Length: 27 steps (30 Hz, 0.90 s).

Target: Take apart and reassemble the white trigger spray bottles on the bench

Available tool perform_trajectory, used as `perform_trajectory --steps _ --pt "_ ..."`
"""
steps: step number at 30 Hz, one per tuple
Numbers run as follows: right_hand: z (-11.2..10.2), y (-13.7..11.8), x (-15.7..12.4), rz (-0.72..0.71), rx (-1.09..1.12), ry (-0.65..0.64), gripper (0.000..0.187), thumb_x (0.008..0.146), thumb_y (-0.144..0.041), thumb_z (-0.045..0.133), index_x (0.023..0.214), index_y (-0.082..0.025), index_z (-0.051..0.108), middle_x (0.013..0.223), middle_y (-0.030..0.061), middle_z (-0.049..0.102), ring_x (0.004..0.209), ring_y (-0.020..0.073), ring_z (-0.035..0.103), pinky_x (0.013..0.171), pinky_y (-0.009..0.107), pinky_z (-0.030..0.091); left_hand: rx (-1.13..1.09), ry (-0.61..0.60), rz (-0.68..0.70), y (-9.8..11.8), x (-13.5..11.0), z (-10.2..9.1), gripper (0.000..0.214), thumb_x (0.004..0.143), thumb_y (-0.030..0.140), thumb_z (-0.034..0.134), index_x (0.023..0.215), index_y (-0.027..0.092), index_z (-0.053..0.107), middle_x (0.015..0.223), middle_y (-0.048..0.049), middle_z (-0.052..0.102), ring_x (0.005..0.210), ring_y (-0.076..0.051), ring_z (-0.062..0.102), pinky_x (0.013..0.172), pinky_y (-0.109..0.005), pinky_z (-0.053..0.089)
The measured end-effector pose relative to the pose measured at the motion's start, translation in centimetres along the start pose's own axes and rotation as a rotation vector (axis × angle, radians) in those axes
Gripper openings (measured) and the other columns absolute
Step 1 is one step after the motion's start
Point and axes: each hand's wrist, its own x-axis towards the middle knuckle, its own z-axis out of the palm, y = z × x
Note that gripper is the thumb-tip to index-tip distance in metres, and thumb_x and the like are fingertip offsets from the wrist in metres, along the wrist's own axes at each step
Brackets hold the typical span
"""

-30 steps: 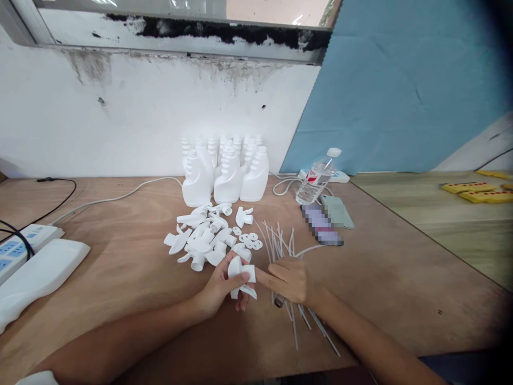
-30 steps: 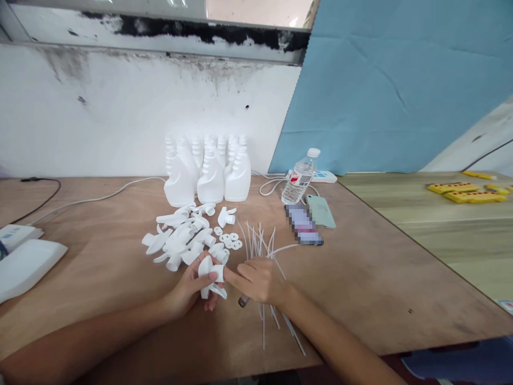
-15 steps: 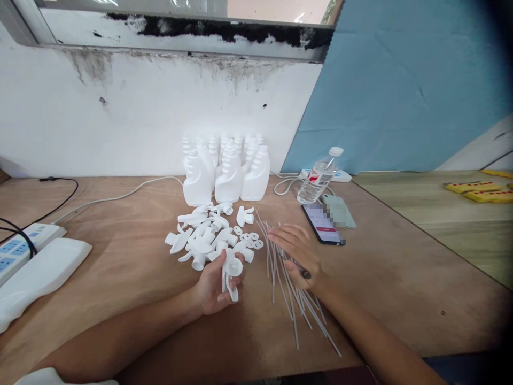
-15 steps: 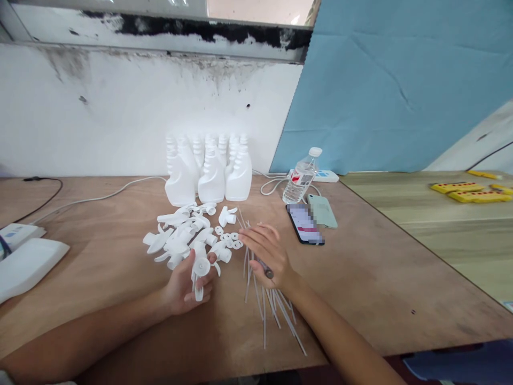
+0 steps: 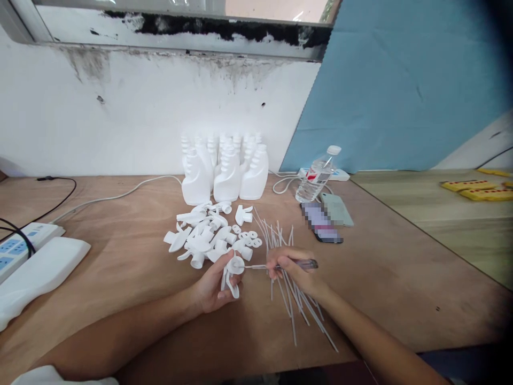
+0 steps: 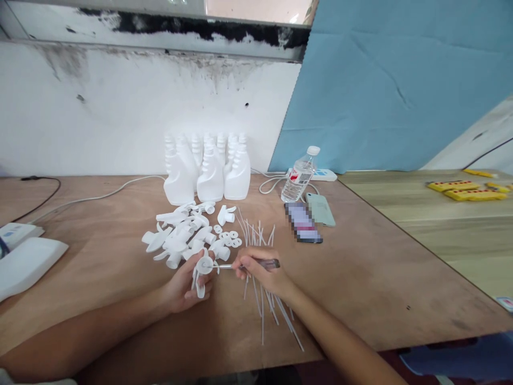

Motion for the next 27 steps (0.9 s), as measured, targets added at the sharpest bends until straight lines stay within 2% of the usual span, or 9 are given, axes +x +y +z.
perform_trajectory --steps 5,9,11,15,18,21,27 --pt "0.0 -1.0 0.0 -0.027 -0.198 -0.008 0.038 0.095 -0.031 0.046 0.067 -0.015 0.066 0.054 0.0008 0.060 0.049 0.0094 0.054 0.048 0.021 0.042 0.387 0.185 0.171 -1.3 0.1 0.5 0.041 0.080 0.054 0.061 0.082 0.020 0.039 0.052 0.0058 0.052 0.029 -0.005 0.035 0.026 -0.013 0.021" --pt "0.1 -0.9 0.0 -0.038 -0.199 -0.086 0.039 0.094 -0.034 0.045 0.067 -0.015 0.064 0.054 0.0012 0.060 0.048 0.0101 0.054 0.049 0.022 0.043 0.506 0.210 0.220 -1.7 0.1 0.5 0.044 0.079 0.056 0.061 0.083 0.021 0.036 0.052 0.0066 0.052 0.028 -0.006 0.035 0.025 -0.013 0.022" --pt "0.6 -0.3 -0.1 0.044 -0.142 -0.033 0.040 0.093 -0.038 0.046 0.066 -0.015 0.063 0.053 0.0019 0.061 0.047 0.0103 0.054 0.046 0.021 0.041 0.521 0.224 0.244 -1.8 0.1 0.3 0.043 0.081 0.057 0.058 0.083 0.021 0.036 0.052 0.0067 0.052 0.027 -0.005 0.035 0.024 -0.013 0.021" --pt "2.3 0.6 0.1 0.299 0.103 0.248 0.045 0.085 -0.053 0.053 0.063 -0.015 0.060 0.045 0.0026 0.061 0.033 0.0095 0.049 0.030 0.017 0.029 0.532 0.258 0.329 -1.8 0.2 0.0 0.042 0.083 0.058 0.055 0.084 0.021 0.033 0.052 0.0070 0.053 0.027 -0.005 0.035 0.026 -0.013 0.021" --pt "3.2 0.7 0.5 0.404 0.211 0.407 0.048 0.080 -0.057 0.058 0.059 -0.014 0.059 0.036 0.0020 0.056 0.025 0.0096 0.046 0.025 0.015 0.024 0.567 0.216 0.318 -1.9 0.1 0.0 0.043 0.082 0.059 0.055 0.086 0.021 0.034 0.053 0.0065 0.054 0.028 -0.006 0.039 0.027 -0.013 0.023" --pt "3.5 0.5 0.6 0.425 0.252 0.430 0.047 0.077 -0.056 0.062 0.058 -0.013 0.060 0.037 0.0029 0.057 0.025 0.0101 0.048 0.024 0.014 0.026 0.579 0.214 0.349 -2.0 0.1 0.1 0.042 0.083 0.057 0.055 0.086 0.021 0.034 0.053 0.0064 0.054 0.029 -0.006 0.042 0.028 -0.013 0.023" --pt "3.8 0.6 0.1 0.378 0.212 0.356 0.049 0.073 -0.058 0.065 0.057 -0.013 0.063 0.044 0.0048 0.062 0.032 0.0099 0.053 0.028 0.015 0.034 0.530 0.274 0.431 -1.9 0.5 0.0 0.040 0.084 0.052 0.058 0.089 0.022 0.032 0.060 0.0072 0.055 0.036 -0.006 0.046 0.035 -0.015 0.032"
